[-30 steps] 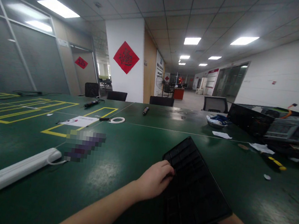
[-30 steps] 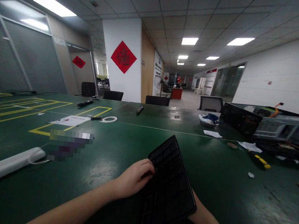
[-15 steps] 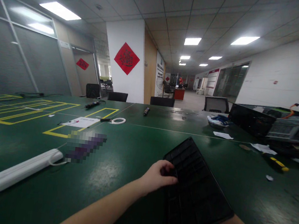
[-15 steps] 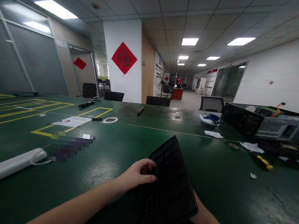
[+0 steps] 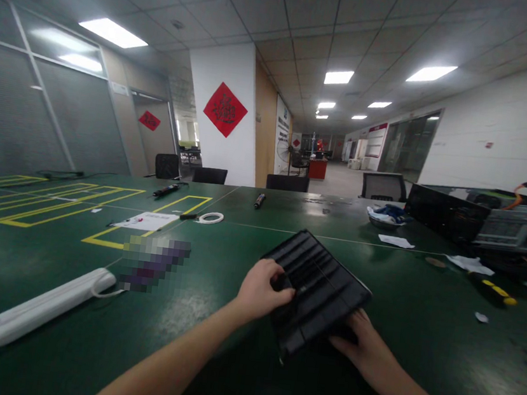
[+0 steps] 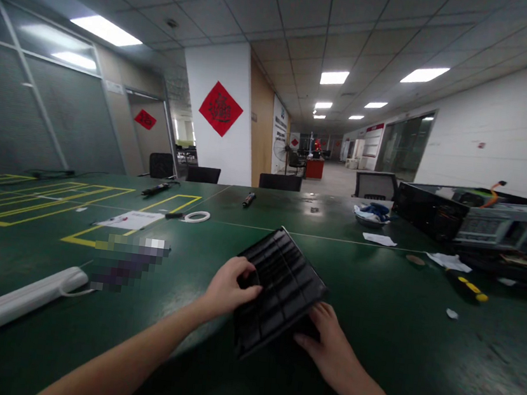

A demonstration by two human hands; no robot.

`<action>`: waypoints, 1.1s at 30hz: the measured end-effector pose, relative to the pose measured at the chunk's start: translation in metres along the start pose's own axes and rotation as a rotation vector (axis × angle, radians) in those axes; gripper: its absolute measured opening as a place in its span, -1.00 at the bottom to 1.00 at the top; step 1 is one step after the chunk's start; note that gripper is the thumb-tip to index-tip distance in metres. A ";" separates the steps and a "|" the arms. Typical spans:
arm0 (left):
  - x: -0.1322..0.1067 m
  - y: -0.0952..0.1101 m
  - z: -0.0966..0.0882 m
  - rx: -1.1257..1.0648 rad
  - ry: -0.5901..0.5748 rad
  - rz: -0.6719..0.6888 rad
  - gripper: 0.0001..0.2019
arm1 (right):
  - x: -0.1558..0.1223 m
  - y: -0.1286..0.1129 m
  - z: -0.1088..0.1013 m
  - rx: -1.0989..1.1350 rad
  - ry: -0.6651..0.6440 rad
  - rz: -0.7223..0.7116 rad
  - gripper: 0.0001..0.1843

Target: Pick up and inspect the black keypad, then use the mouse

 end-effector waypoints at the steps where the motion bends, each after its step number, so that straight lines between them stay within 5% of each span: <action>1: 0.012 -0.018 -0.003 0.095 0.018 -0.065 -0.73 | 0.000 0.001 0.000 -0.001 -0.002 0.028 -0.58; 3: 0.036 -0.058 -0.008 0.334 -0.007 -0.237 -0.69 | -0.001 0.003 0.000 0.007 -0.017 0.104 -0.52; 8: 0.079 -0.128 -0.013 0.527 -0.019 -0.418 -0.61 | -0.003 0.008 0.004 0.053 -0.055 0.217 -0.47; 16: 0.081 -0.168 0.007 0.605 -0.069 -0.540 -0.54 | -0.003 0.017 0.007 0.059 -0.042 0.206 -0.45; 24: 0.062 -0.137 0.001 0.554 -0.007 -0.343 -0.58 | -0.004 0.011 0.005 0.053 -0.055 0.207 -0.46; 33: -0.072 -0.060 -0.046 0.219 -0.318 0.003 -0.52 | -0.004 0.014 0.006 -0.011 -0.058 0.201 -0.44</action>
Point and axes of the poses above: each hand's wrist, its own x-axis towards the middle knuckle, its own z-axis out of the palm, y = z × x, the point moved 5 cm from there along x, towards the middle knuckle, and after that the axes turned 15 degrees about y, right-handed, at the moved point
